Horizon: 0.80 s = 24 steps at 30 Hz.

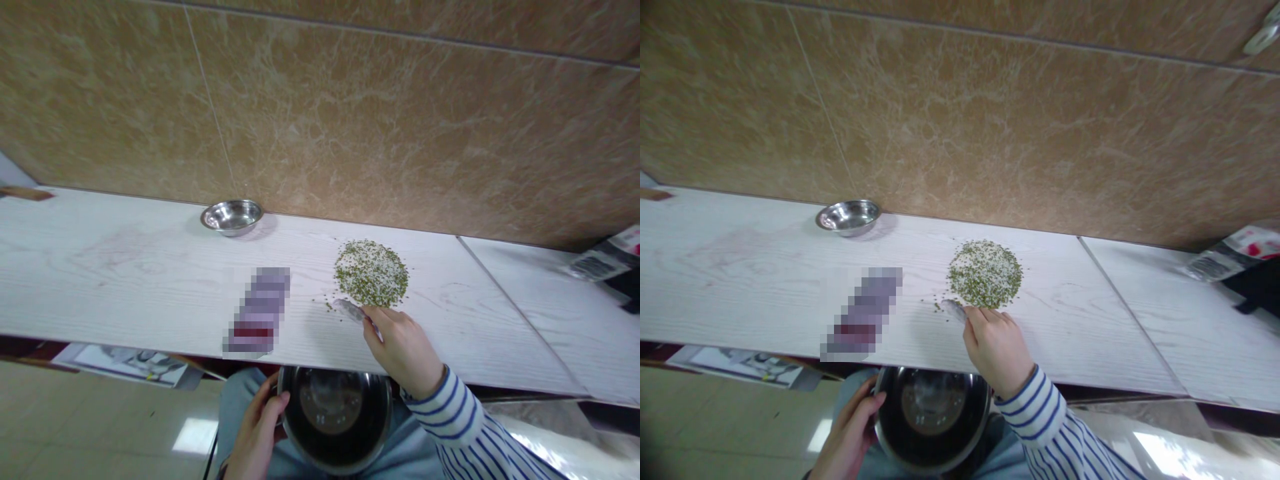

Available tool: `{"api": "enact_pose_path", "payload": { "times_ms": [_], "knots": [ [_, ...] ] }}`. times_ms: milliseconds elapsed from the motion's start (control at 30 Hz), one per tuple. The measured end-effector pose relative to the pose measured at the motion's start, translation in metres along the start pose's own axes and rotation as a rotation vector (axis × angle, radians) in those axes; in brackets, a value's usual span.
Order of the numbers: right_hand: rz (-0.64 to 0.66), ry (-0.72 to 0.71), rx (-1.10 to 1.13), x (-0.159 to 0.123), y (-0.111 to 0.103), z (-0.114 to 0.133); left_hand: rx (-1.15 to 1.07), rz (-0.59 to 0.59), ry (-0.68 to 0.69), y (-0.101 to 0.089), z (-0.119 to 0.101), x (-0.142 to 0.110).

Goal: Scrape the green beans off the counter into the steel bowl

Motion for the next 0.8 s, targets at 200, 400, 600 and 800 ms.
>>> {"api": "enact_pose_path", "payload": {
  "times_ms": [200,400,600,800],
  "knots": [
    [0.015,0.005,-0.002,0.0001,0.0002,0.0032,-0.004,-0.017,0.012,0.0033,-0.0044,-0.0048],
    [0.02,-0.006,0.012,-0.002,-0.0006,0.0064,0.013,-0.037,0.013,0.0044,-0.0071,-0.0065],
    [0.017,0.012,0.015,-0.0003,0.0008,0.0034,0.026,-0.017,0.026,0.0023,-0.008,-0.0049],
    [0.037,0.02,0.028,-0.0001,0.0025,0.0041,0.002,-0.013,0.001,0.002,-0.005,-0.0049]
  ]
}}
Point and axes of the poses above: each hand's wrist, its own x-axis towards the middle knuckle, its own y-axis out of the palm, z = x × y, the point moved 8 cm from there along x, towards the middle knuckle, and after that the axes turned 6 degrees about y, right-handed, at the moved point
